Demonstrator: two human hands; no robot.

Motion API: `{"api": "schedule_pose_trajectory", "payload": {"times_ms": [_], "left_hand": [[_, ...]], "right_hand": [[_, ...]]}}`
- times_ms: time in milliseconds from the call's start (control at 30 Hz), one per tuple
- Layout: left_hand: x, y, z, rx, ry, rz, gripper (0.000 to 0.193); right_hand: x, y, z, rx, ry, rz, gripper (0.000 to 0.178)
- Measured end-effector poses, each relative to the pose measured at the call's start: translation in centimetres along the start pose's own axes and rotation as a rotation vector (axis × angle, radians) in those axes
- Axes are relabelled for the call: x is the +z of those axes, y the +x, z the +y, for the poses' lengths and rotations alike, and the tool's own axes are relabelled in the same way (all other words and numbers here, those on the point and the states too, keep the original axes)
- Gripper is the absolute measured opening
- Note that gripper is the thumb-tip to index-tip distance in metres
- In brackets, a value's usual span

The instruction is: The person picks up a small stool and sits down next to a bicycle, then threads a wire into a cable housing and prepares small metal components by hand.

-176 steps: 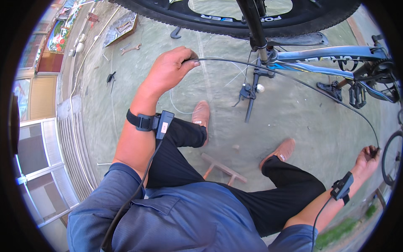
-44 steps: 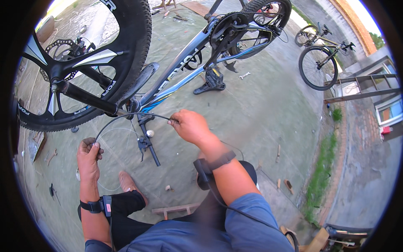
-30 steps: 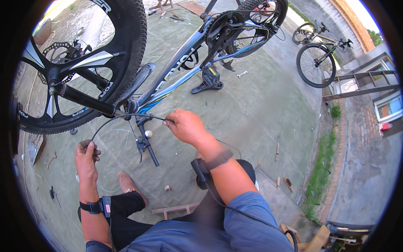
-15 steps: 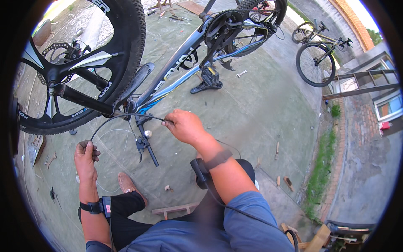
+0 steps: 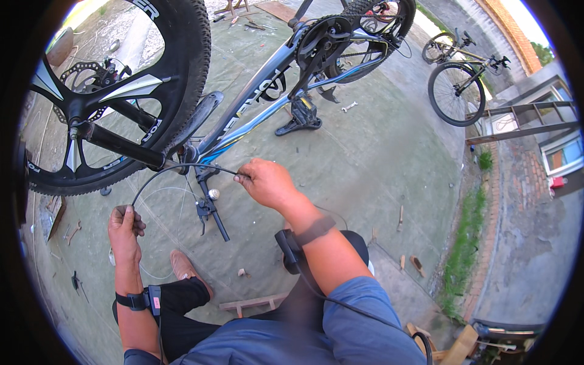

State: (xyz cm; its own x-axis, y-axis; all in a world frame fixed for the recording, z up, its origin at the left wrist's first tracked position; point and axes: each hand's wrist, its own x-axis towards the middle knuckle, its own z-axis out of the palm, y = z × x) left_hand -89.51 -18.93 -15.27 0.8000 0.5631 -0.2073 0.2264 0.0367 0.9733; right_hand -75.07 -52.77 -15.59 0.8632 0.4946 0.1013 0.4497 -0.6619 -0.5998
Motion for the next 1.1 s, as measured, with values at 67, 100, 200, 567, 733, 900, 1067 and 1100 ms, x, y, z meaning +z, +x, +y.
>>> {"api": "schedule_pose_trajectory", "payload": {"times_ms": [67,100,200,567,733,900,1067,1100], "left_hand": [[-0.08,0.04,-0.02,-0.021,-0.023,-0.007,0.017],[-0.18,0.12,-0.13,-0.033,-0.034,-0.013,0.017],[-0.38,0.20,-0.26,-0.053,-0.057,-0.024,0.016],[0.02,0.00,-0.11,-0.073,-0.109,-0.012,0.016],[-0.04,-0.07,-0.08,-0.094,-0.100,-0.058,0.017],[-0.05,-0.12,-0.01,-0.096,-0.096,-0.093,0.017],[-0.07,-0.13,-0.01,-0.100,-0.101,-0.107,0.016],[-0.04,-0.17,0.04,-0.101,-0.101,-0.110,0.015]], "right_hand": [[0.00,0.02,-0.07,0.003,0.001,-0.002,0.020],[-0.01,0.04,-0.10,0.005,0.001,-0.003,0.020],[0.10,0.10,0.01,-0.002,-0.006,-0.004,0.020],[0.05,0.10,0.05,0.023,0.003,0.025,0.020],[-0.38,0.23,-0.27,0.079,-0.006,0.042,0.019],[-0.56,0.17,-0.39,0.091,-0.024,0.045,0.019],[-0.55,0.19,-0.34,0.089,-0.027,0.044,0.019],[-0.53,0.17,-0.29,0.088,-0.028,0.046,0.019]]}}
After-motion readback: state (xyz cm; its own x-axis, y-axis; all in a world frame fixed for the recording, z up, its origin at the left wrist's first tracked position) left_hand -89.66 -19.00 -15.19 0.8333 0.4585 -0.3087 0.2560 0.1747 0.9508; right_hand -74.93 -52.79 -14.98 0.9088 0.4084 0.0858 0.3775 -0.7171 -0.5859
